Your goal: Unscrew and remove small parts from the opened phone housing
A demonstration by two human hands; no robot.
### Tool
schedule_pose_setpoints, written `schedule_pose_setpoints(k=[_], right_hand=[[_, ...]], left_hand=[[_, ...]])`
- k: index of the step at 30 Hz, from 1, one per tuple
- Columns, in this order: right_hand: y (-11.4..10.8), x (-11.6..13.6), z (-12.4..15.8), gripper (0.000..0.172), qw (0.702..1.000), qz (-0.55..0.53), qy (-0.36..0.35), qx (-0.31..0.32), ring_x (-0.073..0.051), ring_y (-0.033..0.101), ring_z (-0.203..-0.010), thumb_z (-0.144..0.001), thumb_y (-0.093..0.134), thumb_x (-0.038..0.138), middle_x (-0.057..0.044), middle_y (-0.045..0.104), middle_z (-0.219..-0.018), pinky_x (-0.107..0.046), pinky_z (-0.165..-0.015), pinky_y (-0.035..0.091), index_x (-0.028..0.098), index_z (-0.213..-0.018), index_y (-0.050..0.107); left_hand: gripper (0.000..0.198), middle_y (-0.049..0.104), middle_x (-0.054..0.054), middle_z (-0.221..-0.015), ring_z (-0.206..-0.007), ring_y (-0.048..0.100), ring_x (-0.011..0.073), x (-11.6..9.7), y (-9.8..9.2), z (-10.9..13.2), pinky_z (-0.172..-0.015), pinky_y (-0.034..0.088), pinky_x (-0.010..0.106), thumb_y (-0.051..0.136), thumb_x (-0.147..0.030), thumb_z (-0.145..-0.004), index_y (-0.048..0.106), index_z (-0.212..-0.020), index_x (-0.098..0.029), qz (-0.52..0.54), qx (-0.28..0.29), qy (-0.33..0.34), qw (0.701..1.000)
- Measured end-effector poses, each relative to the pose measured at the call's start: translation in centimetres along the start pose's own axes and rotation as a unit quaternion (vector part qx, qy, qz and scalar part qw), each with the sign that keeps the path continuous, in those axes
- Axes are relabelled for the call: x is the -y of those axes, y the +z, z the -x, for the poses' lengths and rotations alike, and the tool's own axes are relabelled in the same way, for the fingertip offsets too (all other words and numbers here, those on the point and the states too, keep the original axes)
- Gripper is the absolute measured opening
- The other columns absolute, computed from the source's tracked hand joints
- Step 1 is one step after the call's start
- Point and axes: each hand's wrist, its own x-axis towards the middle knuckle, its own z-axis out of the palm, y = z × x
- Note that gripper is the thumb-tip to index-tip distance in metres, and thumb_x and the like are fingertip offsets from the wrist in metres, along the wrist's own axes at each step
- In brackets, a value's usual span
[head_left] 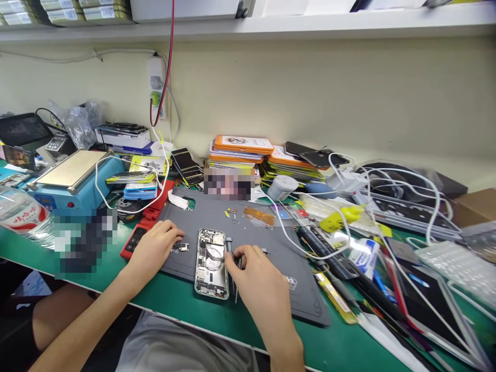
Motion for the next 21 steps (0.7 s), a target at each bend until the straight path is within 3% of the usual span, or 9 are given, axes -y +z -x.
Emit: schedule_pose_setpoints(k=[5, 9, 11, 14, 17, 21], right_hand=[[-1.2, -0.4, 0.6, 0.038, 0.996, -0.087, 0.032, -0.018, -0.017, 0.056, -0.056, -0.096, 0.059, 0.061, 0.001, 0.062, -0.072, -0.029, -0.050, 0.038, 0.025, -0.085, 0.065], [-2.0, -1.9, 2.0, 0.045, 0.981, -0.165, 0.073, -0.075, -0.018, 0.063, -0.060, -0.098, 0.058, 0.067, -0.003, 0.070, -0.077, -0.030, -0.056, 0.053, 0.023, -0.101, 0.065], [-2.3, -2.7, 2.8, 0.042, 0.955, -0.257, 0.105, -0.108, -0.018, 0.067, -0.064, -0.098, 0.065, 0.064, -0.007, 0.077, -0.088, -0.029, -0.056, 0.056, 0.022, -0.103, 0.063], [-2.3, -3.4, 3.8, 0.043, 0.902, -0.371, 0.148, -0.161, -0.015, 0.063, -0.059, -0.090, 0.080, 0.058, -0.006, 0.078, -0.087, -0.024, -0.049, 0.052, 0.021, -0.104, 0.064], [-2.2, -3.3, 4.4, 0.041, 0.876, -0.396, 0.173, -0.213, -0.013, 0.063, -0.057, -0.091, 0.082, 0.054, -0.005, 0.079, -0.088, -0.024, -0.051, 0.054, 0.020, -0.106, 0.065], [-2.1, -2.6, 4.8, 0.039, 0.873, -0.387, 0.157, -0.250, -0.014, 0.065, -0.055, -0.091, 0.082, 0.049, -0.006, 0.080, -0.087, -0.024, -0.050, 0.053, 0.019, -0.108, 0.063]], left_hand=[[0.029, 0.076, 0.006, -0.106, -0.097, 0.073, 0.0212, -0.2, -0.1, 0.1, -0.088, 0.061, 0.035, 0.050, -0.015, -0.112, 0.078, -0.114, -0.021, 0.015, -0.018, -0.026, 0.999], [0.028, 0.080, 0.004, -0.106, -0.098, 0.076, 0.0217, -0.6, -0.6, 0.1, -0.091, 0.061, 0.035, 0.051, -0.021, -0.115, 0.077, -0.107, -0.021, 0.017, -0.046, -0.066, 0.997], [0.026, 0.082, 0.004, -0.108, -0.100, 0.077, 0.0219, -0.9, -0.9, 0.1, -0.092, 0.061, 0.034, 0.051, -0.023, -0.115, 0.076, -0.109, -0.021, 0.011, -0.062, -0.085, 0.994], [0.024, 0.082, 0.004, -0.110, -0.100, 0.078, 0.0212, -1.3, -1.2, 0.1, -0.093, 0.060, 0.032, 0.052, -0.023, -0.116, 0.075, -0.112, -0.020, 0.002, -0.079, -0.095, 0.992], [0.023, 0.081, 0.004, -0.109, -0.099, 0.077, 0.0205, -1.7, -1.5, -0.1, -0.091, 0.059, 0.032, 0.052, -0.026, -0.117, 0.073, -0.113, -0.020, -0.004, -0.082, -0.076, 0.994], [0.029, 0.078, 0.004, -0.109, -0.099, 0.074, 0.0206, -2.3, -1.9, 0.1, -0.089, 0.057, 0.033, 0.050, -0.035, -0.119, 0.074, -0.113, -0.021, -0.008, -0.048, -0.002, 0.999]])
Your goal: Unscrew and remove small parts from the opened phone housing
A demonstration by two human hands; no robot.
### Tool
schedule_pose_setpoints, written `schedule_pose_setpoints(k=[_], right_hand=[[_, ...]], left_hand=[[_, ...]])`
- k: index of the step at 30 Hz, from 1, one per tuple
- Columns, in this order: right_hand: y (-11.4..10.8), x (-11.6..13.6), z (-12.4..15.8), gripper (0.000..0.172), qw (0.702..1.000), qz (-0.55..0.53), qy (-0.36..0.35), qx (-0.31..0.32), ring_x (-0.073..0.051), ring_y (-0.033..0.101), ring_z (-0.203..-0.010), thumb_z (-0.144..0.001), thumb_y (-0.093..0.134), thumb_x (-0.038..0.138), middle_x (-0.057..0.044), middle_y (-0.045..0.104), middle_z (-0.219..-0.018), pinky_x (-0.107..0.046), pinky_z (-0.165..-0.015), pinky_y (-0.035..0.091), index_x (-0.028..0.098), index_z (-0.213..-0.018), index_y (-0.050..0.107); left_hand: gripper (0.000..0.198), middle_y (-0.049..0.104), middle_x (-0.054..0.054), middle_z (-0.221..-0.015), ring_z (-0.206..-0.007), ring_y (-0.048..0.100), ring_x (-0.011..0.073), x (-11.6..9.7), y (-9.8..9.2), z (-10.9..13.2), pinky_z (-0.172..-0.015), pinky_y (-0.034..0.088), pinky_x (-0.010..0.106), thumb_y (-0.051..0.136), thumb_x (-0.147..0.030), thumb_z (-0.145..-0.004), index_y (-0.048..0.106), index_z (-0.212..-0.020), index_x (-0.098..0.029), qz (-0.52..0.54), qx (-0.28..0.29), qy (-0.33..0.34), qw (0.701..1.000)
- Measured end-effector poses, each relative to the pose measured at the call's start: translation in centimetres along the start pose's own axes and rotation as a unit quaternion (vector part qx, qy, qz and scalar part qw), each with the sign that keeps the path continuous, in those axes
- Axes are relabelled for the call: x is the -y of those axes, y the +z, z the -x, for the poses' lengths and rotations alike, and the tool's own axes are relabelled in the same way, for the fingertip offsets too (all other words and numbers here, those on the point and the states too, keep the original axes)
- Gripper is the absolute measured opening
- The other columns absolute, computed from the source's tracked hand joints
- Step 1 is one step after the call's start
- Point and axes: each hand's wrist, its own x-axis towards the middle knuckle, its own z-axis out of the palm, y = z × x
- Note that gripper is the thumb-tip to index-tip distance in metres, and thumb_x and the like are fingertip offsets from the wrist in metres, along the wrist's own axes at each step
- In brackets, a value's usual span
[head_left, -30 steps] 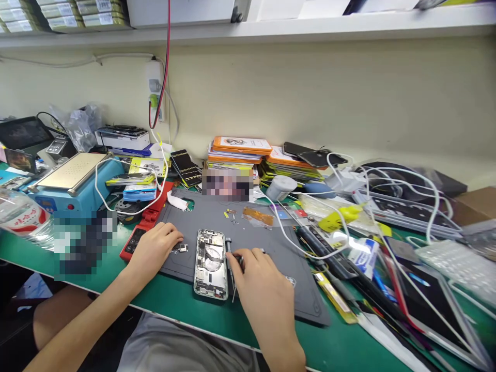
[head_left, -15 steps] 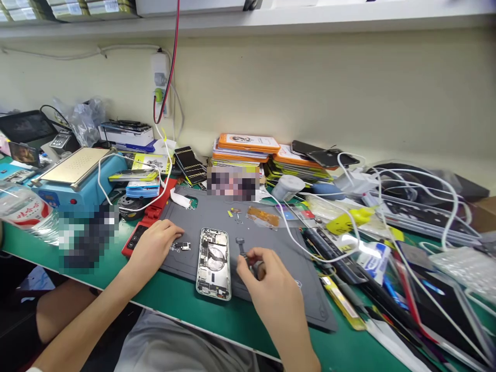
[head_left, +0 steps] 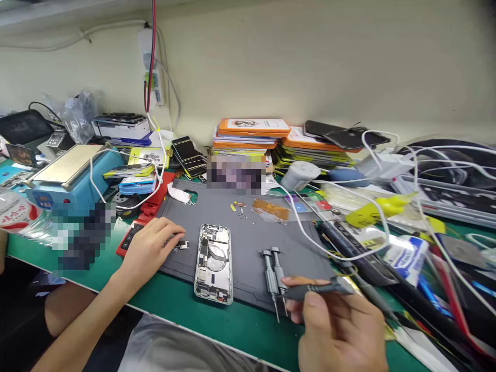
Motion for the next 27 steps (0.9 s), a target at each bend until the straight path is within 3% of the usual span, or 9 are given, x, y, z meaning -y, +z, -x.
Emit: schedule_pose_setpoints(k=[4, 8, 15, 19, 22, 27], right_hand=[[0.0, -0.2, 0.6, 0.034, 1.000, 0.001, -0.029, 0.007, -0.018, 0.073, -0.063, -0.092, 0.082, 0.042, -0.007, 0.081, -0.086, -0.025, -0.051, 0.055, 0.019, -0.110, 0.065], [-0.3, -0.7, 1.0, 0.030, 0.998, -0.004, -0.061, 0.030, -0.020, 0.078, -0.070, -0.094, 0.081, 0.035, -0.007, 0.083, -0.088, -0.025, -0.054, 0.060, 0.020, -0.116, 0.066], [-0.6, -1.0, 1.0, 0.026, 0.994, 0.017, -0.069, 0.078, -0.019, 0.080, -0.076, -0.100, 0.075, 0.030, -0.007, 0.083, -0.097, -0.024, -0.057, 0.063, 0.023, -0.122, 0.064], [-0.7, -1.2, 1.0, 0.026, 0.993, 0.006, -0.091, 0.073, -0.018, 0.080, -0.080, -0.100, 0.075, 0.027, -0.006, 0.083, -0.098, -0.024, -0.061, 0.065, 0.023, -0.123, 0.065], [-0.6, -1.3, 1.0, 0.026, 0.993, 0.006, -0.094, 0.073, -0.018, 0.080, -0.081, -0.100, 0.074, 0.025, -0.006, 0.083, -0.099, -0.023, -0.062, 0.065, 0.024, -0.124, 0.065], [-0.6, -1.3, 1.0, 0.025, 0.992, 0.011, -0.090, 0.091, -0.018, 0.081, -0.082, -0.101, 0.073, 0.026, -0.006, 0.083, -0.101, -0.024, -0.061, 0.065, 0.024, -0.125, 0.065]], left_hand=[[0.030, 0.076, 0.007, -0.110, -0.096, 0.071, 0.0239, -0.7, -0.2, 0.9, -0.089, 0.055, 0.037, 0.054, -0.039, -0.117, 0.075, -0.116, -0.019, -0.043, 0.017, 0.045, 0.998], [0.023, 0.075, 0.007, -0.111, -0.096, 0.069, 0.0244, -1.1, -0.1, 1.5, -0.090, 0.053, 0.038, 0.055, -0.031, -0.117, 0.074, -0.118, -0.018, -0.101, 0.024, 0.055, 0.993], [0.017, 0.073, 0.003, -0.114, -0.104, 0.066, 0.0221, -3.7, -1.0, 1.4, -0.093, 0.050, 0.035, 0.057, -0.035, -0.117, 0.066, -0.116, -0.021, 0.035, 0.053, -0.009, 0.998], [0.013, 0.074, 0.001, -0.115, -0.105, 0.066, 0.0203, -6.4, -0.6, 1.3, -0.094, 0.049, 0.034, 0.060, -0.036, -0.116, 0.065, -0.117, -0.024, 0.137, 0.091, 0.015, 0.986], [0.012, 0.074, 0.001, -0.113, -0.105, 0.065, 0.0216, -7.5, 0.3, 1.2, -0.094, 0.049, 0.035, 0.068, -0.034, -0.112, 0.066, -0.116, -0.023, 0.157, 0.128, 0.034, 0.979], [0.014, 0.073, 0.000, -0.109, -0.102, 0.062, 0.0217, -7.6, 1.3, 1.1, -0.093, 0.049, 0.036, 0.080, -0.028, -0.104, 0.069, -0.112, -0.022, 0.147, 0.162, 0.038, 0.975]])
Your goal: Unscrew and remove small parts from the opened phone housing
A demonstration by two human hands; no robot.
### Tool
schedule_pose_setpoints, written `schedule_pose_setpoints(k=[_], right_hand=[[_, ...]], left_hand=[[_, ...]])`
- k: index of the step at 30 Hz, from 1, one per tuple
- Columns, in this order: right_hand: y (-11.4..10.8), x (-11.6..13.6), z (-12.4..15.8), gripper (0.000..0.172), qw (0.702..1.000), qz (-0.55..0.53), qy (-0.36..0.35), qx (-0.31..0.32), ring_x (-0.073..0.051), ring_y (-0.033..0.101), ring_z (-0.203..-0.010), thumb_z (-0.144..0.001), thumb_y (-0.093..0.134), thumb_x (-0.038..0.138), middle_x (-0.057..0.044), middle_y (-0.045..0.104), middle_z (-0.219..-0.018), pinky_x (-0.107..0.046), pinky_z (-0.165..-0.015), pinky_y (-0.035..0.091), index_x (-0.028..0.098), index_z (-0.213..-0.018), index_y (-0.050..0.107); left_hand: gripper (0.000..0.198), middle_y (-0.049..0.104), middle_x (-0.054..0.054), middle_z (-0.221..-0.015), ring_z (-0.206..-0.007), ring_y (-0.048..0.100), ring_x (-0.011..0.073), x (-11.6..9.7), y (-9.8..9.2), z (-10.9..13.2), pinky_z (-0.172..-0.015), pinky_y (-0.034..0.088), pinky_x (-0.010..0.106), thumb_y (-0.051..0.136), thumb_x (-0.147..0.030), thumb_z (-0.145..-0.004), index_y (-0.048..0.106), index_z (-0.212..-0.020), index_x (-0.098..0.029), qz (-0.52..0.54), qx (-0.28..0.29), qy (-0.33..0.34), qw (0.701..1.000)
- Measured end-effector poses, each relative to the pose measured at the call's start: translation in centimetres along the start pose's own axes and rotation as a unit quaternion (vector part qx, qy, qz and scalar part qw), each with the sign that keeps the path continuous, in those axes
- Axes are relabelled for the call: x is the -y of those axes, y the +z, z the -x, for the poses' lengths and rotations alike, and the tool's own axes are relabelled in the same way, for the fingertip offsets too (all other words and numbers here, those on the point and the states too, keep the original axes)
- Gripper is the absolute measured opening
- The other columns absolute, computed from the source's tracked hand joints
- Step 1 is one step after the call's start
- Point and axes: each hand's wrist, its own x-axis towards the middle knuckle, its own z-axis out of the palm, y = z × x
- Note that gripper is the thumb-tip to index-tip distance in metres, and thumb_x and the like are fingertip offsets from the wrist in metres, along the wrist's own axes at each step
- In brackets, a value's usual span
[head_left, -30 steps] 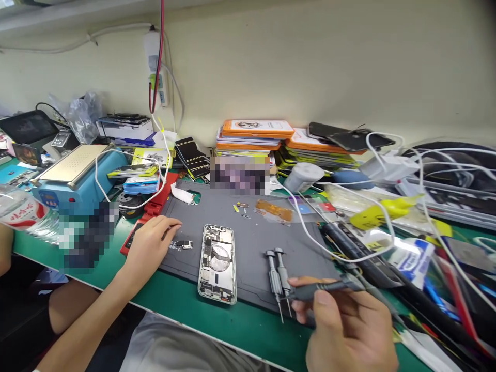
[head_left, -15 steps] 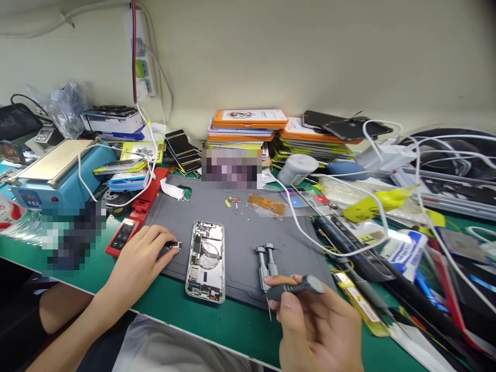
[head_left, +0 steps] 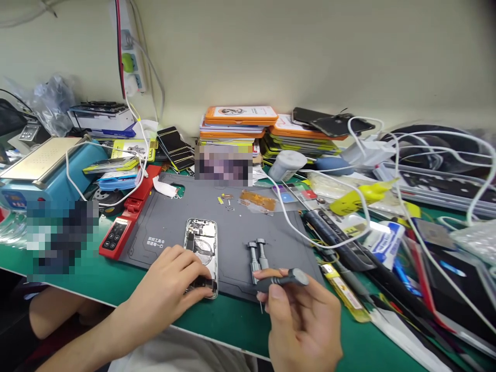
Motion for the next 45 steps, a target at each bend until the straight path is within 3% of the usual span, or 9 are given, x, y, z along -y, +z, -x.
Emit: schedule_pose_setpoints(k=[7, 13, 17, 20, 24, 29, 32, 39, 45], right_hand=[[0.2, 0.3, -0.1, 0.025, 1.000, 0.003, 0.024, 0.005, -0.019, 0.079, -0.081, -0.101, 0.073, 0.032, -0.006, 0.082, -0.100, -0.026, -0.062, 0.065, 0.024, -0.124, 0.066], [0.6, 0.9, 0.0, 0.028, 0.998, 0.008, 0.061, -0.015, -0.020, 0.078, -0.081, -0.100, 0.075, 0.039, -0.007, 0.081, -0.100, -0.027, -0.061, 0.062, 0.023, -0.122, 0.067], [0.3, 0.6, -0.2, 0.029, 0.999, 0.017, 0.043, 0.000, -0.020, 0.078, -0.077, -0.099, 0.075, 0.038, -0.008, 0.081, -0.099, -0.026, -0.055, 0.058, 0.022, -0.121, 0.067], [0.1, 0.2, -0.3, 0.030, 0.999, 0.017, 0.040, 0.002, -0.020, 0.078, -0.076, -0.099, 0.076, 0.038, -0.009, 0.082, -0.099, -0.025, -0.052, 0.056, 0.021, -0.122, 0.068], [0.3, 0.2, -0.4, 0.032, 0.999, 0.010, 0.040, 0.001, -0.020, 0.077, -0.073, -0.098, 0.078, 0.039, -0.009, 0.082, -0.099, -0.026, -0.053, 0.056, 0.020, -0.123, 0.068], [0.9, 1.1, -0.3, 0.034, 0.997, 0.009, 0.075, -0.015, -0.021, 0.078, -0.082, -0.099, 0.076, 0.045, -0.008, 0.081, -0.101, -0.028, -0.059, 0.059, 0.021, -0.122, 0.069], [1.0, 1.3, -0.3, 0.034, 0.997, 0.014, 0.076, -0.016, -0.021, 0.077, -0.083, -0.100, 0.075, 0.046, -0.007, 0.080, -0.101, -0.030, -0.062, 0.059, 0.021, -0.122, 0.069], [0.5, 0.1, -0.6, 0.033, 0.999, 0.021, 0.043, -0.007, -0.022, 0.079, -0.078, -0.099, 0.076, 0.042, -0.009, 0.082, -0.099, -0.026, -0.052, 0.055, 0.020, -0.123, 0.067], [0.7, 0.1, -0.6, 0.034, 0.999, 0.027, 0.039, -0.012, -0.019, 0.077, -0.068, -0.099, 0.077, 0.043, -0.009, 0.082, -0.096, -0.027, -0.052, 0.058, 0.019, -0.121, 0.067]], left_hand=[[0.022, 0.074, 0.001, -0.115, -0.108, 0.063, 0.0223, 0.2, -0.4, 0.3, -0.095, 0.051, 0.036, 0.079, -0.037, -0.103, 0.070, -0.118, -0.024, 0.012, 0.006, 0.007, 1.000], [0.019, 0.077, 0.006, -0.127, -0.111, 0.067, 0.0215, 0.3, 0.1, 1.7, -0.094, 0.051, 0.036, 0.055, -0.018, -0.116, 0.070, -0.127, -0.014, -0.114, -0.068, 0.164, 0.977], [0.031, 0.077, 0.010, -0.134, -0.114, 0.068, 0.0238, 0.6, 0.1, 2.5, -0.094, 0.053, 0.038, 0.044, -0.013, -0.118, 0.072, -0.130, -0.008, -0.175, -0.065, 0.208, 0.960], [0.031, 0.077, 0.013, -0.135, -0.115, 0.070, 0.0245, 0.9, 0.0, 2.8, -0.093, 0.056, 0.039, 0.046, -0.012, -0.116, 0.074, -0.129, -0.007, -0.202, -0.062, 0.232, 0.949], [0.030, 0.075, 0.014, -0.140, -0.115, 0.069, 0.0248, 0.9, -0.1, 2.9, -0.094, 0.057, 0.039, 0.049, -0.011, -0.115, 0.075, -0.128, -0.007, -0.213, -0.056, 0.230, 0.948], [0.036, 0.076, 0.011, -0.139, -0.115, 0.068, 0.0226, 1.1, -0.2, 2.7, -0.096, 0.056, 0.036, 0.043, -0.015, -0.118, 0.070, -0.141, -0.012, -0.195, -0.051, 0.223, 0.954], [0.035, 0.075, 0.011, -0.142, -0.118, 0.068, 0.0234, 1.2, -0.1, 2.8, -0.098, 0.055, 0.037, 0.043, -0.012, -0.117, 0.072, -0.136, -0.009, -0.201, -0.058, 0.237, 0.949], [0.029, 0.071, 0.018, -0.145, -0.122, 0.069, 0.0259, 1.1, -0.1, 2.8, -0.097, 0.056, 0.038, 0.054, -0.013, -0.114, 0.072, -0.136, -0.008, -0.249, -0.036, 0.254, 0.934], [0.025, 0.076, 0.015, -0.131, -0.114, 0.072, 0.0237, 0.9, -0.2, 2.5, -0.096, 0.059, 0.037, 0.057, -0.011, -0.111, 0.074, -0.128, -0.006, -0.245, -0.033, 0.271, 0.930]])
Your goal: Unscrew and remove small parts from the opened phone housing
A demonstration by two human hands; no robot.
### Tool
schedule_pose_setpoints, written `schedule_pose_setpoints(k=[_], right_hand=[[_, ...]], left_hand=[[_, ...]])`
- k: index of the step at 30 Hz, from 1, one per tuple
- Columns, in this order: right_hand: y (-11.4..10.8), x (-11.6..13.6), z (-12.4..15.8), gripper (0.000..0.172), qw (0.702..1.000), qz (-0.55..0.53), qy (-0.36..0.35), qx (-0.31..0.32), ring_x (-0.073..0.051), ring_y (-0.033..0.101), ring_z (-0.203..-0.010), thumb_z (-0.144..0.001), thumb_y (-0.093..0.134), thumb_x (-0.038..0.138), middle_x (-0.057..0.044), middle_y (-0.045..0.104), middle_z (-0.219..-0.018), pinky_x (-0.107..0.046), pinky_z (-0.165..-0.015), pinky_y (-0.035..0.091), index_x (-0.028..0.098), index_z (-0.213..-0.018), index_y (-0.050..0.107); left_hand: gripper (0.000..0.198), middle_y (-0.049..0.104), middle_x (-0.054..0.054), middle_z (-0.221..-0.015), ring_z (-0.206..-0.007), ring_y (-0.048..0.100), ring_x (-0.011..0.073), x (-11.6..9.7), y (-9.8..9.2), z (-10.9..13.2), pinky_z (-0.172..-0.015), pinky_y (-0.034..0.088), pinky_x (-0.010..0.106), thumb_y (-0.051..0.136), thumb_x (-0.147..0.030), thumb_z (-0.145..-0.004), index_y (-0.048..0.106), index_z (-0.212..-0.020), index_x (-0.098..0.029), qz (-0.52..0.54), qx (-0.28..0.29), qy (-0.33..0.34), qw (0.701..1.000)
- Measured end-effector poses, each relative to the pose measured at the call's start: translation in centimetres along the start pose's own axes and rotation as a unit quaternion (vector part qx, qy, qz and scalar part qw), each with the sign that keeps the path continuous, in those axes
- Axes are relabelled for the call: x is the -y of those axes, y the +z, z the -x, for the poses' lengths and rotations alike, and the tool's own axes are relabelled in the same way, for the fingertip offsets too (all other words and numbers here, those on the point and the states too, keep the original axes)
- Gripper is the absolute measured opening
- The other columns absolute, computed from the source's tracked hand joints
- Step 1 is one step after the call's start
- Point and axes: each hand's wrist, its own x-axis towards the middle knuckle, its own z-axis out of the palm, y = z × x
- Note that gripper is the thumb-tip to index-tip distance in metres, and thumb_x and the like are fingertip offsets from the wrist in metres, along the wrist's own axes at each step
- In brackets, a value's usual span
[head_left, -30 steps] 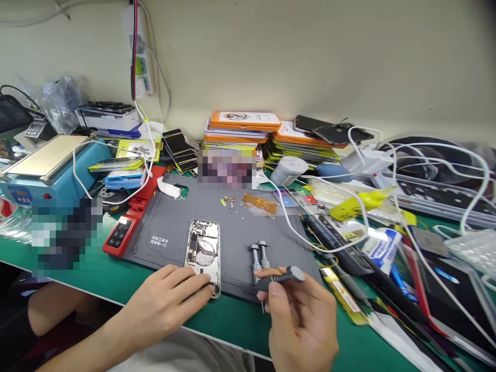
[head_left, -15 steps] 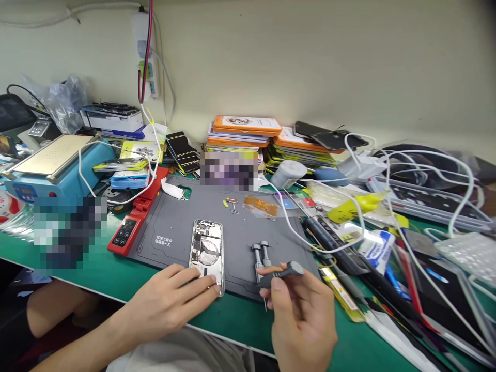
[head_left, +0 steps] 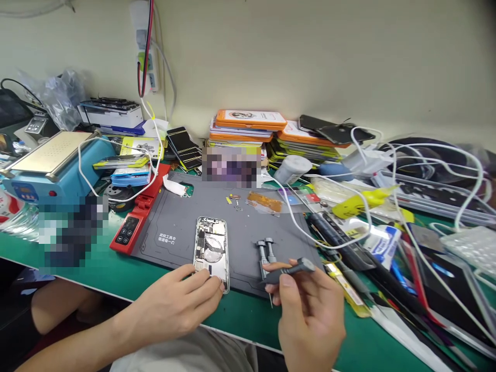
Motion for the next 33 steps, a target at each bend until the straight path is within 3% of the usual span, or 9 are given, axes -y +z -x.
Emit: schedule_pose_setpoints(k=[6, 10, 14, 22, 28, 33], right_hand=[[-0.1, 0.1, 0.0, 0.033, 1.000, 0.000, 0.003, -0.008, -0.023, 0.081, -0.079, -0.100, 0.076, 0.043, -0.009, 0.082, -0.098, -0.029, -0.058, 0.065, 0.019, -0.122, 0.067], [-0.1, 0.1, 0.1, 0.031, 1.000, 0.004, -0.001, -0.006, -0.021, 0.079, -0.074, -0.100, 0.076, 0.041, -0.008, 0.082, -0.098, -0.030, -0.058, 0.064, 0.021, -0.122, 0.066], [0.0, 0.2, 0.1, 0.033, 1.000, 0.004, 0.011, -0.018, -0.024, 0.081, -0.080, -0.098, 0.077, 0.042, -0.008, 0.082, -0.097, -0.030, -0.056, 0.061, 0.021, -0.121, 0.067], [0.4, 0.7, -0.1, 0.030, 0.999, -0.032, 0.018, -0.034, -0.019, 0.077, -0.066, -0.098, 0.078, 0.040, -0.007, 0.081, -0.099, -0.028, -0.052, 0.057, 0.021, -0.113, 0.060], [0.6, 0.9, -0.1, 0.028, 0.998, -0.043, -0.012, -0.042, -0.017, 0.075, -0.063, -0.098, 0.079, 0.036, -0.008, 0.082, -0.101, -0.027, -0.051, 0.056, 0.022, -0.109, 0.056], [0.8, 1.0, -0.1, 0.038, 0.999, -0.029, -0.022, -0.038, -0.016, 0.073, -0.061, -0.098, 0.079, 0.035, -0.007, 0.082, -0.098, -0.027, -0.053, 0.057, 0.021, -0.123, 0.055]], left_hand=[[0.030, 0.078, 0.014, -0.126, -0.116, 0.073, 0.0221, 0.1, 0.5, 0.3, -0.101, 0.058, 0.036, 0.053, -0.009, -0.113, 0.069, -0.138, -0.007, 0.041, -0.033, -0.022, 0.998], [0.019, 0.080, 0.011, -0.119, -0.112, 0.073, 0.0222, -0.2, 1.2, 0.0, -0.098, 0.059, 0.037, 0.060, -0.012, -0.111, 0.073, -0.124, -0.008, 0.072, -0.066, -0.050, 0.994], [0.021, 0.079, 0.011, -0.115, -0.109, 0.073, 0.0243, -0.7, 1.1, -0.5, -0.095, 0.059, 0.040, 0.055, -0.009, -0.112, 0.074, -0.121, -0.007, 0.061, -0.048, -0.054, 0.996], [0.033, 0.078, 0.013, -0.128, -0.124, 0.069, 0.0260, -1.8, 0.8, 0.3, -0.103, 0.056, 0.041, 0.046, -0.009, -0.115, 0.073, -0.133, -0.005, 0.040, -0.035, -0.085, 0.995], [0.042, 0.074, 0.006, -0.146, -0.135, 0.064, 0.0263, -2.8, 1.8, 1.8, -0.117, 0.046, 0.042, 0.041, -0.010, -0.116, 0.069, -0.147, -0.012, 0.014, -0.057, -0.108, 0.992], [0.036, 0.072, 0.001, -0.151, -0.132, 0.063, 0.0217, -3.9, 2.4, 2.0, -0.113, 0.046, 0.037, 0.055, -0.028, -0.117, 0.070, -0.148, -0.019, -0.025, -0.067, -0.135, 0.988]])
